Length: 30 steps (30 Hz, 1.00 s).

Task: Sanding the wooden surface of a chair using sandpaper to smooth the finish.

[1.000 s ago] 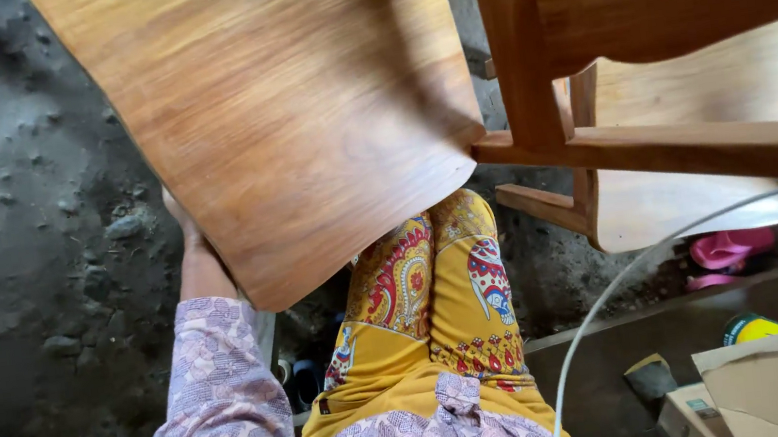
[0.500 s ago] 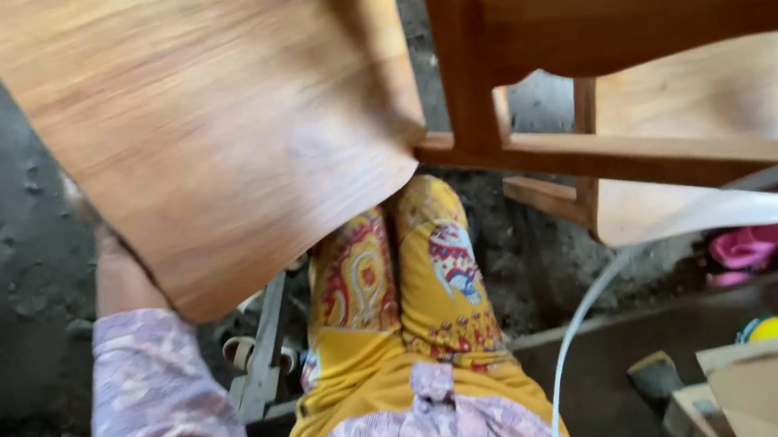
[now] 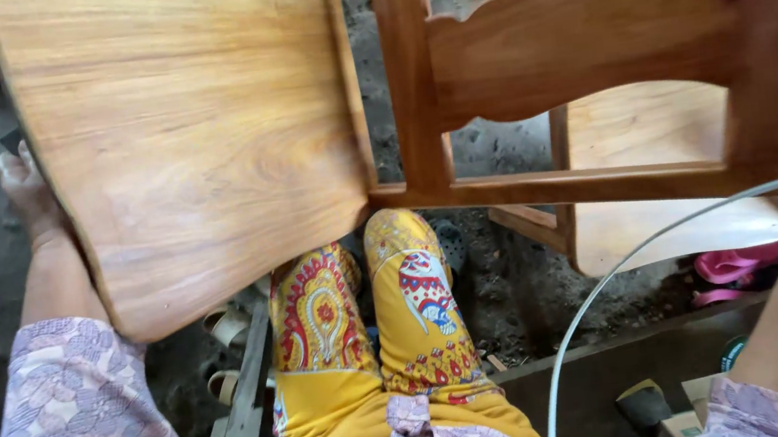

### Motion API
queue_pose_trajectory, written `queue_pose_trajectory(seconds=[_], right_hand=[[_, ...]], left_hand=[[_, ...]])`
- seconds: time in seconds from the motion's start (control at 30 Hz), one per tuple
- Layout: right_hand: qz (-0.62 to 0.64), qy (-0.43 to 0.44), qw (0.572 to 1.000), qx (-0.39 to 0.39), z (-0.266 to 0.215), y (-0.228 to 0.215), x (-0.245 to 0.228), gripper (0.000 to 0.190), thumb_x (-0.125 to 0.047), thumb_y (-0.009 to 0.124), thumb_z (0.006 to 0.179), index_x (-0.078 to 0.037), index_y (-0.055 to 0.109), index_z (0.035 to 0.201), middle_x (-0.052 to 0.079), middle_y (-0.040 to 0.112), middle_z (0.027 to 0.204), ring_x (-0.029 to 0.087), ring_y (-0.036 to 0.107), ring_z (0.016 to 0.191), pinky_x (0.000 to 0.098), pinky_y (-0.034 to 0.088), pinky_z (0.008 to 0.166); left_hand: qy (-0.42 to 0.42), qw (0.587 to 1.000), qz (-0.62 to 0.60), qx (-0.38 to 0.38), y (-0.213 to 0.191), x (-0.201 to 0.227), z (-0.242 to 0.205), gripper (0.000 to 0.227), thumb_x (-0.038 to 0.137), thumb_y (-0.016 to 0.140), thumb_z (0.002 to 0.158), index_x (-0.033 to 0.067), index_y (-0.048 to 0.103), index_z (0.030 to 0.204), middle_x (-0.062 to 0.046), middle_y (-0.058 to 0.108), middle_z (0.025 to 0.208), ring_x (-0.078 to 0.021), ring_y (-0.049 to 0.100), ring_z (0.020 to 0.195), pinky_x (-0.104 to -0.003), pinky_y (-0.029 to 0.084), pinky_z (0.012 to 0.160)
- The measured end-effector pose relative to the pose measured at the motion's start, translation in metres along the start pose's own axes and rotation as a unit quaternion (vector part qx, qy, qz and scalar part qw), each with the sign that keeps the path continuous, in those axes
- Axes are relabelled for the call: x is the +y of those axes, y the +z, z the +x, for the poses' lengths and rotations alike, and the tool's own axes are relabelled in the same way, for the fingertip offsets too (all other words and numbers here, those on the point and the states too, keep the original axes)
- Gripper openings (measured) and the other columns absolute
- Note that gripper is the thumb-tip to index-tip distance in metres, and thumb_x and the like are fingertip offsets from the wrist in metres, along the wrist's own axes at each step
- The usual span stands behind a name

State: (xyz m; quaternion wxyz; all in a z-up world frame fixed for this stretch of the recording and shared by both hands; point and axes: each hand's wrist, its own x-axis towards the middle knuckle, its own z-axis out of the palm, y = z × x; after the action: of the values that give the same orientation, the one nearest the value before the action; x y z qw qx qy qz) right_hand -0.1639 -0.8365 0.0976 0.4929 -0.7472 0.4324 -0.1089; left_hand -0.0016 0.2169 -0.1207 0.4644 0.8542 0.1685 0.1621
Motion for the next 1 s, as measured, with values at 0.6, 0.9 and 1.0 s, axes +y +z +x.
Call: queue_pose_trajectory(seconds=[0.6, 0.9, 1.0], right_hand=[[0.056, -0.120, 0.988, -0.080, 0.012, 0.045, 0.031, 0.065, -0.067, 0.069, 0.101, -0.020, 0.057, 0.144, 0.000, 0.062, 0.146, 0.017, 0.063, 0.136, 0.0356, 0.056, 0.119], [-0.204, -0.285, 0.931, 0.101, 0.034, 0.022, 0.059, 0.057, -0.035, 0.086, 0.127, 0.012, 0.054, 0.126, 0.022, 0.060, 0.124, 0.033, 0.062, 0.106, 0.0417, 0.056, 0.090], [-0.295, -0.339, 0.881, 0.148, 0.037, 0.022, 0.066, 0.075, -0.062, 0.082, 0.128, 0.012, 0.072, 0.124, 0.026, 0.075, 0.115, 0.038, 0.073, 0.098, 0.0454, 0.058, 0.076]], left_hand=[[0.017, 0.982, 0.187, -0.023, 0.055, 0.003, 0.017, 0.046, 0.036, 0.051, 0.120, 0.0075, 0.037, 0.087, -0.005, 0.039, 0.077, -0.0233, 0.034, 0.076, -0.052, 0.032, 0.069], [0.056, 0.988, 0.146, -0.015, 0.061, -0.009, 0.022, 0.050, 0.027, 0.056, 0.124, 0.0094, 0.031, 0.084, -0.002, 0.034, 0.079, -0.0212, 0.033, 0.077, -0.049, 0.032, 0.072], [0.037, 0.988, 0.145, -0.032, 0.060, 0.004, 0.013, 0.044, 0.030, 0.051, 0.123, 0.0100, 0.034, 0.087, -0.002, 0.037, 0.082, -0.0204, 0.034, 0.080, -0.048, 0.033, 0.074]])
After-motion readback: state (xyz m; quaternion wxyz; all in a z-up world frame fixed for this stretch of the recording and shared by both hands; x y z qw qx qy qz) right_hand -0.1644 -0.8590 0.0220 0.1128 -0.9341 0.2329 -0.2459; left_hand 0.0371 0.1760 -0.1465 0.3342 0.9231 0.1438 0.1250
